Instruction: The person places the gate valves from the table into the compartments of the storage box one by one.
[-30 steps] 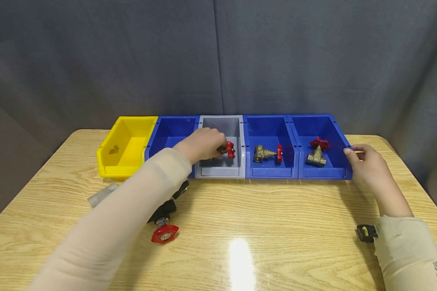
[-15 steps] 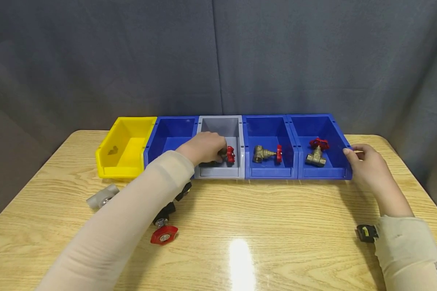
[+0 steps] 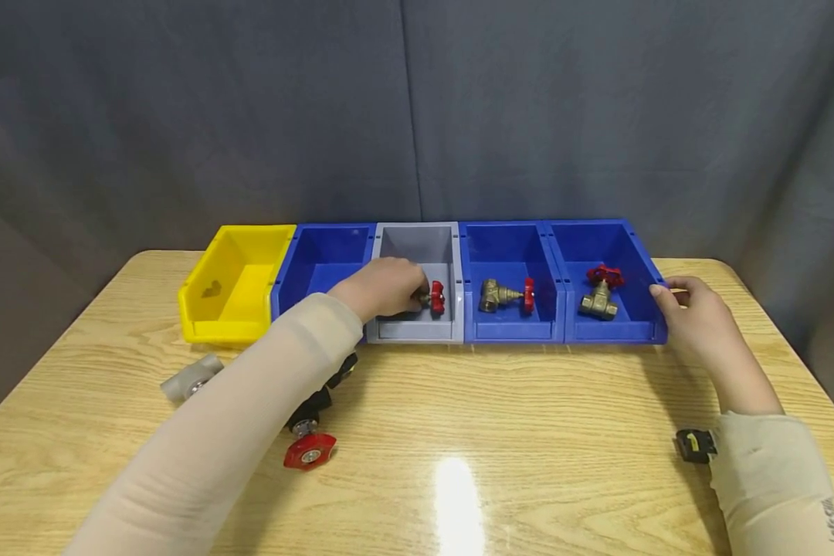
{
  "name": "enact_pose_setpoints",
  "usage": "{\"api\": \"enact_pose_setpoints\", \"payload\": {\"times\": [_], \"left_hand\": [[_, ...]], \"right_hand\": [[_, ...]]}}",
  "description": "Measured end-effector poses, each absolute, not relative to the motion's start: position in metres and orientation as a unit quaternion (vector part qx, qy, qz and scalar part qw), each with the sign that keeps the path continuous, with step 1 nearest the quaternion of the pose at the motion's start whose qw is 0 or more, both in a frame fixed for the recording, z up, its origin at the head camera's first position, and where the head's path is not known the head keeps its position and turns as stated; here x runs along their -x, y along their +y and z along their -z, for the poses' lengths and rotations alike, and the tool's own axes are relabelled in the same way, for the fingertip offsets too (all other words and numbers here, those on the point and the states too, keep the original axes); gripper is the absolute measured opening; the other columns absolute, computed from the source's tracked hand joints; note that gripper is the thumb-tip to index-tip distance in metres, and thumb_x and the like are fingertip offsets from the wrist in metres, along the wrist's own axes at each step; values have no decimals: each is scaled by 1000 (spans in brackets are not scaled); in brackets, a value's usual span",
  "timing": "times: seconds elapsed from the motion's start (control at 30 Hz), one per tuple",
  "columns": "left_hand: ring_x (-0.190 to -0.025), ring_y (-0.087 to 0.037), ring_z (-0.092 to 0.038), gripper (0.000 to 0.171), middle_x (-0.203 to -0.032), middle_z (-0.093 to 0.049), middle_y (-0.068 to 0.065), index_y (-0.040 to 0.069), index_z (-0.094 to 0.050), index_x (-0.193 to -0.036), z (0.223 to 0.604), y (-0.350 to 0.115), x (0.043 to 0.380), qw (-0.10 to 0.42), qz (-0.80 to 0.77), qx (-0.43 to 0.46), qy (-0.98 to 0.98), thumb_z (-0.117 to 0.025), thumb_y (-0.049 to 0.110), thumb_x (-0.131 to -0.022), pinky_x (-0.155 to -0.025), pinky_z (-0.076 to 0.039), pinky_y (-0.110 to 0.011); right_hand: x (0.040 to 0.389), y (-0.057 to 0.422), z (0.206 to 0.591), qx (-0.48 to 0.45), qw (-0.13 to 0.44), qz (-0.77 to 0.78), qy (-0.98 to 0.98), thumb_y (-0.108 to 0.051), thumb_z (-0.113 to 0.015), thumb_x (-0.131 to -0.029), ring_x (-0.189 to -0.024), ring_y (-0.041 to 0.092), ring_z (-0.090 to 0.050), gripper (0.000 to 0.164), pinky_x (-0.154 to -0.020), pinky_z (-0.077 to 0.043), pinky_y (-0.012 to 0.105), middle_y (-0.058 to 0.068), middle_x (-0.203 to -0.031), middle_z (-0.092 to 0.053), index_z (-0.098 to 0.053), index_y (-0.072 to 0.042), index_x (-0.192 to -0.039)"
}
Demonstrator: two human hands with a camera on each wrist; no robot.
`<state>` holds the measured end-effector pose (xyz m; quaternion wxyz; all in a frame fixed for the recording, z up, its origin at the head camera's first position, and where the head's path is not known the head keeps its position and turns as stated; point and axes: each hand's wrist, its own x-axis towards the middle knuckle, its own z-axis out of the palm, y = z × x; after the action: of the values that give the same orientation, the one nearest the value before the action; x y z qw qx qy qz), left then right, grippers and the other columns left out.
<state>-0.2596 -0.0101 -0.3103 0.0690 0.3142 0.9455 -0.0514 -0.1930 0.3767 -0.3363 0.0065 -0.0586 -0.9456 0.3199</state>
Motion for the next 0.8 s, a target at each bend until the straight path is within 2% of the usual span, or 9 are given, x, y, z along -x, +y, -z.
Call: {"api": "enact_pose_setpoints", "payload": {"times": [0.03,0.2,0.37,0.57,0.8], "left_hand": [[-86,-20,-65,13,-98,-72,-4,11,-74,-101,310,-10,259,69,56,-315,945,-68,20,-95,-83,-54,-36],[-86,-19,-64,13,-98,-72,-4,11,-73,-101,309,-9,257,64,79,-321,942,-63,19,-97,-84,-54,-36],[-93,-20,-67,16,-102,-72,-3,12,-73,-104,307,-11,253,42,103,-334,936,-61,20,-99,-89,-53,-37],[-96,-19,-68,18,-106,-72,-1,15,-75,-110,304,-16,253,13,95,-361,927,-62,17,-97,-89,-54,-36],[-102,-16,-67,24,-114,-71,1,19,-73,-120,293,-22,248,8,80,-374,924,-62,20,-98,-91,-53,-33]], "right_hand": [[193,376,336,59,5,-321,-945,-40,-31,-107,-113,60,-47,69,-86,-50,63,50,-131,-37,-28,20,-140],[192,375,335,62,2,-321,-945,-40,-29,-107,-116,61,-44,69,-91,-45,67,51,-133,-34,-27,21,-140],[192,374,334,60,2,-313,-948,-38,-30,-108,-114,61,-45,68,-88,-47,65,52,-132,-34,-27,23,-139],[192,372,335,56,7,-313,-948,-36,-30,-108,-114,61,-44,66,-89,-46,67,52,-131,-35,-28,23,-138],[192,375,335,51,12,-307,-950,-35,-31,-108,-111,61,-47,65,-85,-49,64,52,-128,-37,-30,24,-136]]}}
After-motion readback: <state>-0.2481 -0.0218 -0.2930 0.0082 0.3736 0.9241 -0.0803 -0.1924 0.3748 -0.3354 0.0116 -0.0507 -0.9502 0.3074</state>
